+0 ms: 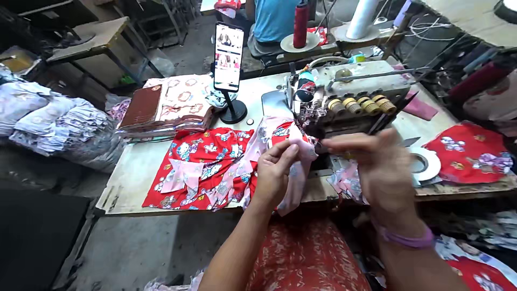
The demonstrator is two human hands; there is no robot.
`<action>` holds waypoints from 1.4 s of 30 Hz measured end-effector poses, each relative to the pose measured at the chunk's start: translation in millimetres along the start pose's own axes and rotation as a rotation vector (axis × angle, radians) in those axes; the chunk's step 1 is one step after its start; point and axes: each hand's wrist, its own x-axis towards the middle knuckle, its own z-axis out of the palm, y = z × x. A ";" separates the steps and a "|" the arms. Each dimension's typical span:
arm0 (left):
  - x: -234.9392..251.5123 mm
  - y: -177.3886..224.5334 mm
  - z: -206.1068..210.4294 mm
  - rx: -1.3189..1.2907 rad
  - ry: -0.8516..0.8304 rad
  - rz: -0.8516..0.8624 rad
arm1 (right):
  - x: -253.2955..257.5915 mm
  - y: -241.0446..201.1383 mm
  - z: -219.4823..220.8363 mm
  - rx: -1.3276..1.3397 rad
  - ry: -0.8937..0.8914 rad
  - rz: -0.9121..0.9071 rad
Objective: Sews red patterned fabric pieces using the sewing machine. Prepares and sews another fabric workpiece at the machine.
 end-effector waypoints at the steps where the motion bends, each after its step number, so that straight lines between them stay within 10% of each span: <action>1: -1.9 0.9 0.4 0.034 -0.020 -0.012 | -2.5 15.5 3.5 -0.225 -0.077 0.013; 4: -13.1 -1.6 0.4 0.288 -0.006 0.046 | -13.9 31.6 17.9 -0.296 -0.262 0.207; 12: -30.0 -17.5 -4.9 0.327 0.062 0.149 | -25.0 39.7 15.4 0.327 0.096 0.339; 18: -20.7 -6.4 5.6 0.318 -0.045 0.115 | -14.7 40.3 8.2 -0.094 -0.300 0.309; 34: -53.7 -31.1 -15.0 0.490 0.109 0.131 | -53.7 32.5 12.5 0.050 -0.050 0.508; 42: -50.5 -41.7 -14.9 0.870 0.010 0.555 | -52.1 24.1 12.7 -0.021 -0.089 0.575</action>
